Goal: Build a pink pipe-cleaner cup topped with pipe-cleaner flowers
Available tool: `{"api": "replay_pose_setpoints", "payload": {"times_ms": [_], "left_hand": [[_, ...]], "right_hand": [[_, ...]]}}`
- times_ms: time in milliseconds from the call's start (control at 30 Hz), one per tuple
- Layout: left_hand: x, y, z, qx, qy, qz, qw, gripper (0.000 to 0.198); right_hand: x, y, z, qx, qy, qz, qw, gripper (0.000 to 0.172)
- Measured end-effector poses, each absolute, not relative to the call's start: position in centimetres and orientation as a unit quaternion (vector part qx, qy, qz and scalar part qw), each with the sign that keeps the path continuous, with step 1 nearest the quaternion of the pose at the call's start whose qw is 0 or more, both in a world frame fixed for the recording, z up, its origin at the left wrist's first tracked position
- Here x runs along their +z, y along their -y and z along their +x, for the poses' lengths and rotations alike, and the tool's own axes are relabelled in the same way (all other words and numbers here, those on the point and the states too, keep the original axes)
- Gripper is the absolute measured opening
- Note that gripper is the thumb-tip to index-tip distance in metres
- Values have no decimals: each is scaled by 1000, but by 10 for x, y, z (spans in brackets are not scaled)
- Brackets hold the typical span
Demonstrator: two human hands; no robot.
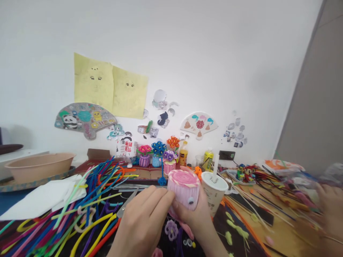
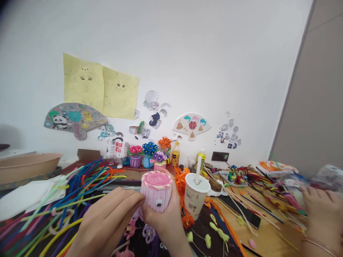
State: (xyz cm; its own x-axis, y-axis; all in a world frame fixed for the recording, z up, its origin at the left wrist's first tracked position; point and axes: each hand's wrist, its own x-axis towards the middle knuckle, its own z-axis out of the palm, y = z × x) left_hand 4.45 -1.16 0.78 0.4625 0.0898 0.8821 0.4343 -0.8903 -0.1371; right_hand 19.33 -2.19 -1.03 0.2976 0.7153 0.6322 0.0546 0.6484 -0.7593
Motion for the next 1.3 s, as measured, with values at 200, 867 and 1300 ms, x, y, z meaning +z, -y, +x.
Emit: {"api": "replay_pose_setpoints", "payload": {"times_ms": [200,867,1300], "left_hand": [[6,11,46,-511,155,-830,159,24],[2,4,55,-461,212,-855,112,19],[12,7,56,-469,226,-844,129,20]], "right_hand": [[-11,22,196,227,546,-373,715,73],[-14,18,194,261,553,-328,720,75],[-16,17,191,303,532,-312,726,78]]}}
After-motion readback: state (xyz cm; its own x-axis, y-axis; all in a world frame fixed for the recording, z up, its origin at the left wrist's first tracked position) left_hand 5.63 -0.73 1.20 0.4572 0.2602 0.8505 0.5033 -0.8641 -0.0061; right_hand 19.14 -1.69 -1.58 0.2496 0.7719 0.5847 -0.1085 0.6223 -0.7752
